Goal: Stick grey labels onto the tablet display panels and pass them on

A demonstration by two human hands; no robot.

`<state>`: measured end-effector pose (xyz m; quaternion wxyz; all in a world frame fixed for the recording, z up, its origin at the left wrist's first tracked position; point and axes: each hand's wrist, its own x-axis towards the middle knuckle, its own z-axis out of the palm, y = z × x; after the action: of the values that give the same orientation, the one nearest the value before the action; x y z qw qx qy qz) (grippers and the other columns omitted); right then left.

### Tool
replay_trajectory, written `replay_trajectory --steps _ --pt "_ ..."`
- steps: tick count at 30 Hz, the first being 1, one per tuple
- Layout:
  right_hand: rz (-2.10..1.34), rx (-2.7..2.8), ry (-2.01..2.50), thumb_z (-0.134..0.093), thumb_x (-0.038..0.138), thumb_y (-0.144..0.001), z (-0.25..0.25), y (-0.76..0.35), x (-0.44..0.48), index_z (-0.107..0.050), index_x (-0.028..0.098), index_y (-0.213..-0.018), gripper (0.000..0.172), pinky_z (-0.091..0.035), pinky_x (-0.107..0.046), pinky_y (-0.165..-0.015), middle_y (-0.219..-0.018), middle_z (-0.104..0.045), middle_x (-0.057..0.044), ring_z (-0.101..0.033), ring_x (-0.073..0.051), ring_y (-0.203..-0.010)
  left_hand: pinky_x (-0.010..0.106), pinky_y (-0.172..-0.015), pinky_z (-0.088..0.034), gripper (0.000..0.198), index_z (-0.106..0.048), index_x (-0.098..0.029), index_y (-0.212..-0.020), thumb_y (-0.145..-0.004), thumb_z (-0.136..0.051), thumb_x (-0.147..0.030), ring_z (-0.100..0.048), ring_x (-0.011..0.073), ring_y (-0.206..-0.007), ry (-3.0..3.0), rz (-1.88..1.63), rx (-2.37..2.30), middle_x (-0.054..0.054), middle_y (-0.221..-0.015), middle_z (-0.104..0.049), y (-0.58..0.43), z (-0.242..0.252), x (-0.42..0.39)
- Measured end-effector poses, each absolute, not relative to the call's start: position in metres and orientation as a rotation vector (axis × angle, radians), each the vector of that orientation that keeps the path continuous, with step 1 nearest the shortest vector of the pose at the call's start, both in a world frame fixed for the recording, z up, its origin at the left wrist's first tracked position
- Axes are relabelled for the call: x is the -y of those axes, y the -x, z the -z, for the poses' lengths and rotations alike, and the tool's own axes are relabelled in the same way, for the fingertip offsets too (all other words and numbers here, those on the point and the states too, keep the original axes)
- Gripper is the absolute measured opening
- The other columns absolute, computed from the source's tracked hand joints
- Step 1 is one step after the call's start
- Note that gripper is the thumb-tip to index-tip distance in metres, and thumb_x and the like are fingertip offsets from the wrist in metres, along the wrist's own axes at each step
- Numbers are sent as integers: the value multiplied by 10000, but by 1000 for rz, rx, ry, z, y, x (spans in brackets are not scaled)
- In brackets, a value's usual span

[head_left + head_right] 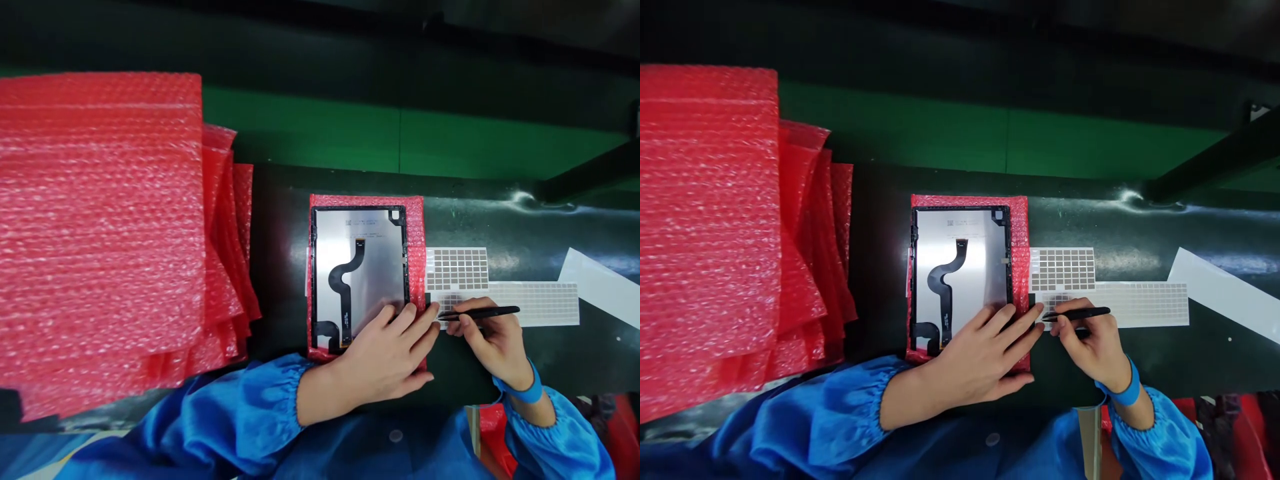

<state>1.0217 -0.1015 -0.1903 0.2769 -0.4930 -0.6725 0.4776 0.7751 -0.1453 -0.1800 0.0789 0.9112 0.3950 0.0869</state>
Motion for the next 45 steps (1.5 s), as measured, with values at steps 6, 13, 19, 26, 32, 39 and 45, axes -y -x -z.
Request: replay_trajectory --steps 6,13,19,26,32,39,45 --pt "-1219 1877 1308 -668 247 -1052 191 -1021 101 -709 238 -1125 85 -667 -247 -606 -848 -786 -21 -798 -166 -649 454 -975 -432 641 -687 -170 -1426 -1003 -601 -644 -520 325 -1230 -2735 -258 -1180 98 -1588 -595 -776 177 144" --pt "-1195 1912 1302 -677 243 -1044 189 -1019 100 -711 235 -1120 83 -659 -227 -612 -857 -794 -22 -793 -154 -648 439 -947 -433 645 -692 -170 -1416 -977 -649 -641 -523 321 -1220 -2723 -267 -1186 95 -1591 -594 -776 177 144" --pt "-1246 1870 1311 -690 271 -1043 189 -1019 98 -727 230 -1086 69 -655 -228 -615 -834 -789 -19 -790 -157 -642 446 -965 -426 664 -677 -166 -1435 -985 -631 -653 -521 324 -1232 -2708 -259 -1187 99 -1610 -575 -775 178 145" --pt "-1494 1628 1320 -677 352 -1070 193 -1020 93 -726 225 -1068 135 -658 -246 -623 -744 -765 -9 -773 -162 -629 455 -971 -434 713 -662 -156 -1455 -970 -634 -677 -535 338 -1234 -2700 -257 -1187 122 -1635 -546 -777 180 144" --pt "-1549 1457 1279 -717 385 -1049 181 -1016 83 -746 221 -1013 170 -659 -261 -579 -747 -777 -17 -762 -166 -581 479 -998 -475 800 -640 -123 -1462 -941 -631 -729 -559 359 -1248 -2628 -381 -1168 163 -1629 -539 -771 177 148" --pt "-1497 1496 1122 -738 351 -1038 156 -961 55 -757 219 -1016 135 -677 -290 -597 -756 -792 -24 -775 -177 -592 451 -974 -557 514 -716 -129 -1201 -1028 -561 -587 -640 323 -1164 -2321 -898 -1384 176 -1255 -717 -726 174 156" --pt "-1543 1537 1032 -763 444 -1011 161 -875 30 -728 221 -1038 227 -687 -322 -613 -791 -808 -31 -787 -186 -605 366 -768 -596 241 -681 -159 -1237 -1058 -528 -207 -661 248 -965 -2108 -833 -2018 113 -1109 -717 -693 189 156"
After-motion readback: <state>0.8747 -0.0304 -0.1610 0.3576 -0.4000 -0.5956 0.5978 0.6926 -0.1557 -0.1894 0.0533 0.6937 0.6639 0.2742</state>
